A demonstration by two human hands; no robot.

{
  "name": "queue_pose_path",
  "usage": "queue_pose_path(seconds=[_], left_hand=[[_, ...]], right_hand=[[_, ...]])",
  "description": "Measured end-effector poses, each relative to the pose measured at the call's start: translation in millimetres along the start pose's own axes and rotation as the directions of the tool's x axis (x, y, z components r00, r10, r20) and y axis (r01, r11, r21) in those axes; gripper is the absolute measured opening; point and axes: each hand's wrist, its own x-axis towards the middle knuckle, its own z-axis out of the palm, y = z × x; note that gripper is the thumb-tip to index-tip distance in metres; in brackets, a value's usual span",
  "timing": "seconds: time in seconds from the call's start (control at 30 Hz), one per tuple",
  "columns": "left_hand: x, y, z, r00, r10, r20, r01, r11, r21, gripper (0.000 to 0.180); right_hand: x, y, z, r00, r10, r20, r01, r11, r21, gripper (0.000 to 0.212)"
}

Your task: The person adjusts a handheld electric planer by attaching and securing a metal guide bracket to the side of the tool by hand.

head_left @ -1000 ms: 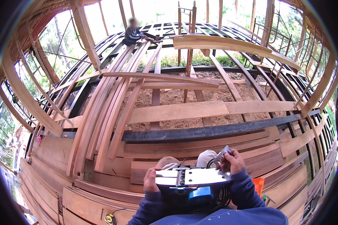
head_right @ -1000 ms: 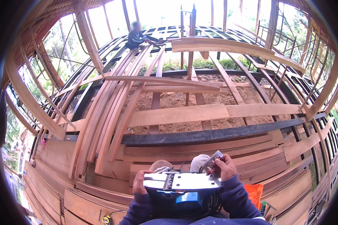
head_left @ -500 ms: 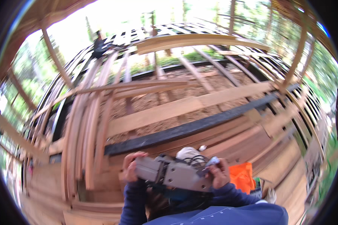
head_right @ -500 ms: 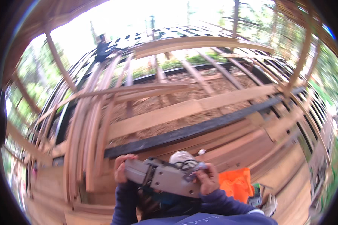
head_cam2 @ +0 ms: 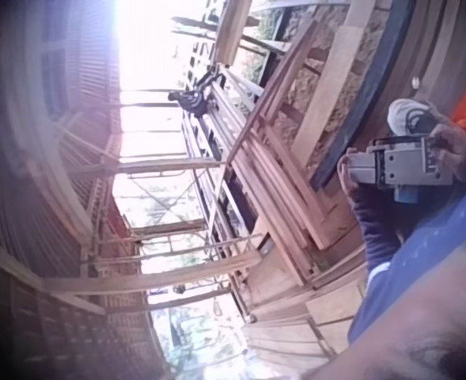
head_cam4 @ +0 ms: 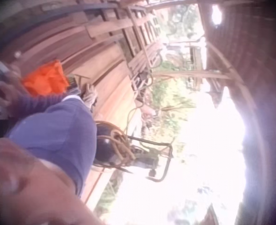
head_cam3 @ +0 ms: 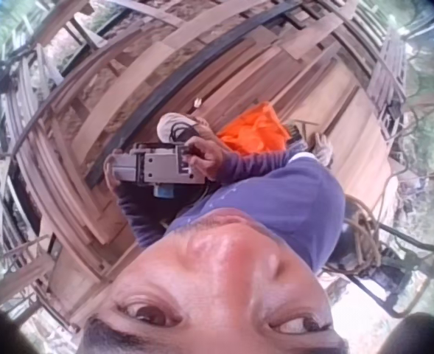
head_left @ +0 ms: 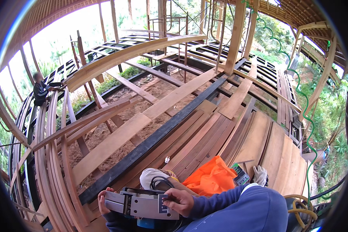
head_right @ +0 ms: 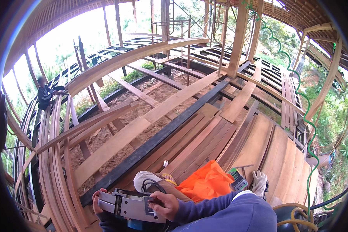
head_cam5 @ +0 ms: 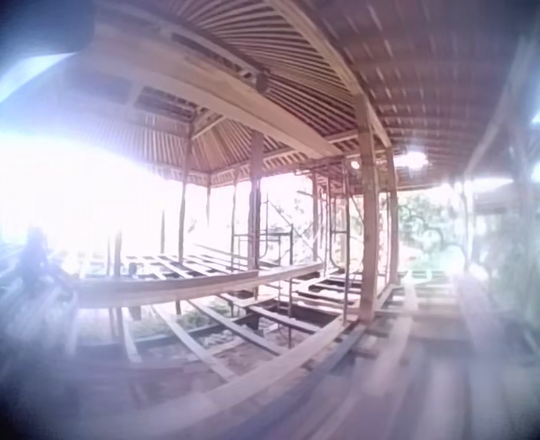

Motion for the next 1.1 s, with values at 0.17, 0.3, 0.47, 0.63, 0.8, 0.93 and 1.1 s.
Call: queue_pose_path(seconds=[0.17,0.3,0.47,0.63,0.8,0.93,1.1], left_hand=[[-1.7,-1.4,5.1,0.999,-0.041,-0.001,0.040,0.997,-0.070,0.034],[-1.9,-7.4,1.7,0.999,-0.010,0.038,0.012,0.999,-0.035,0.037],[1.1,-9.6,-4.6,0.996,-0.001,0.089,0.001,1.000,0.001,0.037],[8.9,-16.0,-21.3,0.987,0.059,0.148,-0.054,0.998,-0.040,0.041],[22.7,-51.9,-62.2,1.000,0.003,-0.006,-0.002,0.977,0.213,0.047],[-29.4,-8.7,2.9,0.954,0.068,-0.292,0.046,0.929,0.367,0.038],[-43.9,-12.8,27.9,0.944,0.016,-0.330,0.050,0.981,0.190,0.033]], right_hand=[[22.4,-25.4,-4.7,0.998,0.038,0.056,-0.029,0.987,-0.160,0.019],[43.9,-13.7,-12.6,0.960,0.255,0.118,-0.256,0.967,-0.012,0.017],[63.3,-19.3,-15.0,0.948,0.214,0.236,-0.230,0.972,0.039,0.015],[93.6,-16.9,-2.2,0.923,0.159,0.350,-0.200,0.976,0.084,0.017],[92.9,-24.5,2.3,0.894,0.406,0.192,-0.428,0.900,0.089,0.017],[74.3,-10.0,1.6,0.881,0.435,0.187,-0.472,0.773,0.424,0.017],[64.1,2.9,4.1,0.887,0.437,0.152,-0.448,0.731,0.515,0.019]])
